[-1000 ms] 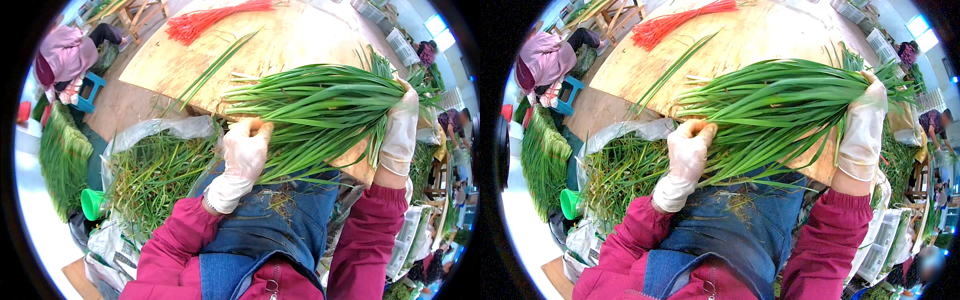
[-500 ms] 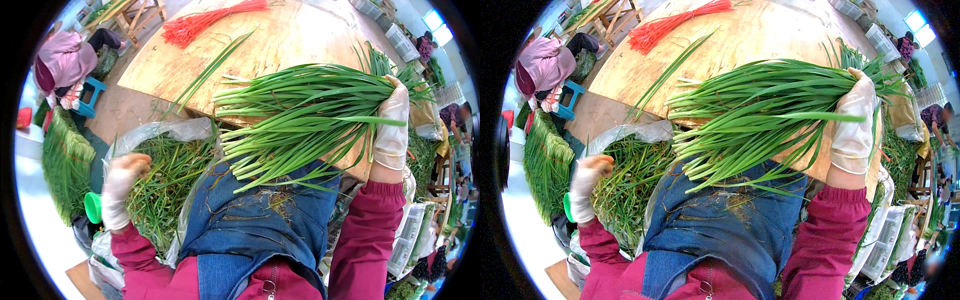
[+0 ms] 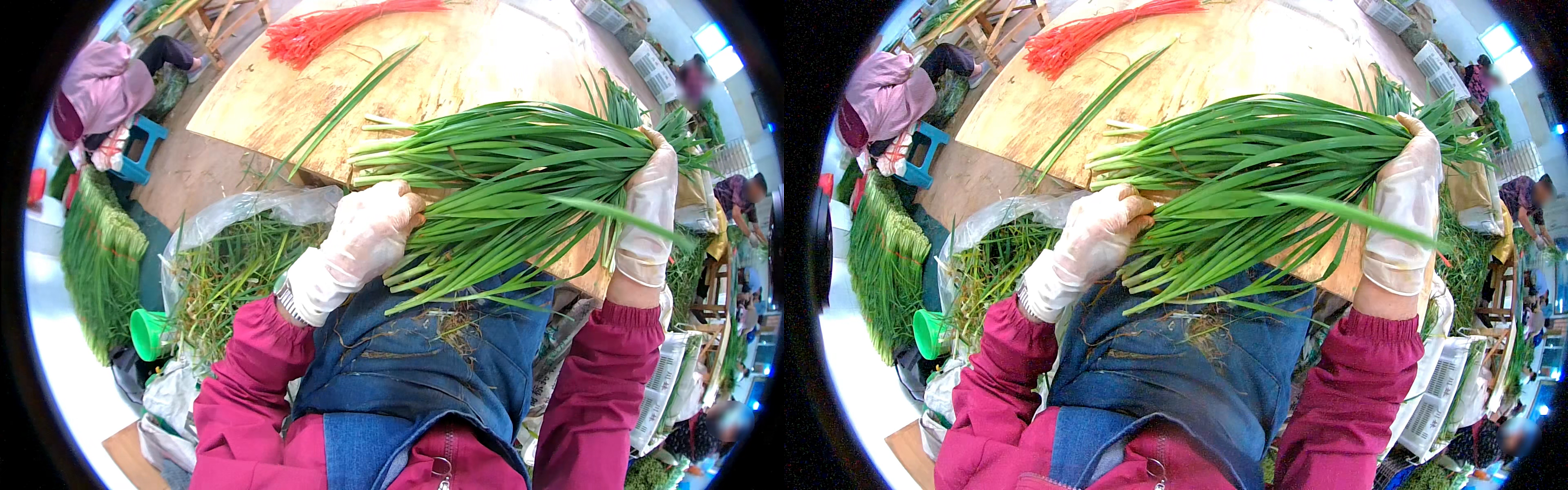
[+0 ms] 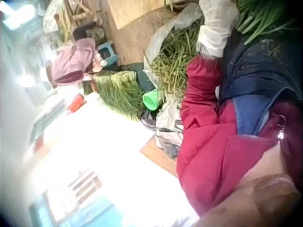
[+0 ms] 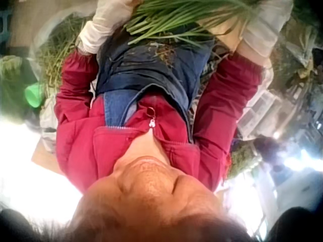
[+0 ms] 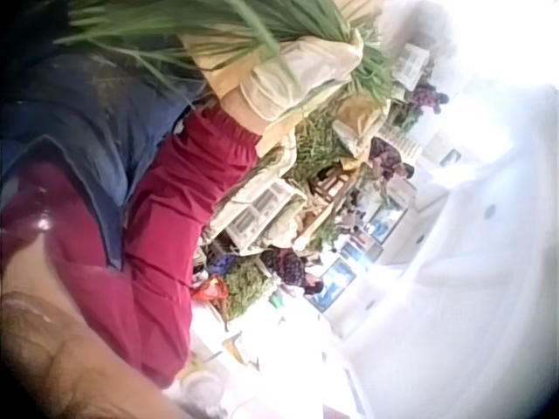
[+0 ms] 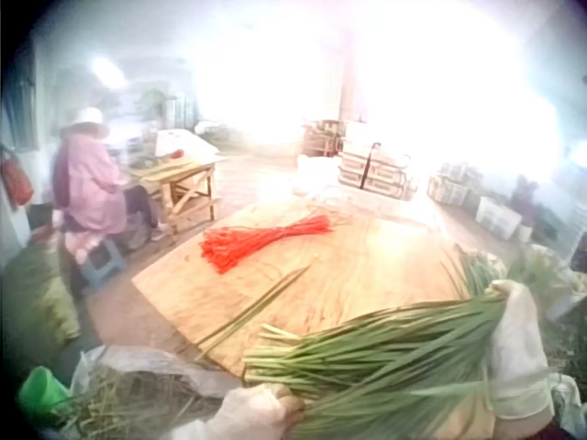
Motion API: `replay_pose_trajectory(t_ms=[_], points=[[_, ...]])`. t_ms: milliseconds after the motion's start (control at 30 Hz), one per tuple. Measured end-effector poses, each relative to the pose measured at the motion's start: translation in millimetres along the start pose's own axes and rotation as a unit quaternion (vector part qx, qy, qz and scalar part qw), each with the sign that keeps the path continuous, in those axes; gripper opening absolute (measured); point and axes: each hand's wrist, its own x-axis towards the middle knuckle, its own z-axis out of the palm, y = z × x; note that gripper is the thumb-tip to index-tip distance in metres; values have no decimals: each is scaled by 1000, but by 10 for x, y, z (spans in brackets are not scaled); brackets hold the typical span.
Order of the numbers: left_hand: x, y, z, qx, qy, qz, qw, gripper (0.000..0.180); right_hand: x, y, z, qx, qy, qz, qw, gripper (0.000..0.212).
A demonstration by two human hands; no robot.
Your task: The person cleans and bundles green onions by hand, removing outer layers and securing the bundles with red ties before placing them into a white plastic crate.
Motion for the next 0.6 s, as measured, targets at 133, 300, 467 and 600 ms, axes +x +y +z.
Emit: replay_pose_trajectory(t_ms=[133, 300, 467, 600], points=[[118, -80, -67, -132, -60, -17, 989, 12, 118, 291, -26, -23, 16, -51, 998, 26], [277, -113, -215, -197, -220, -89, 951, 12, 302, 429, -105, 57, -12, 35, 998, 26], [222, -51, -122, -18, -233, -3, 972, 18, 124, 221, 29, -49, 30, -24, 998, 25], [209, -6, -130, -88, -223, -14, 971, 18, 42, 206, -10, -141, 55, -104, 983, 26]])
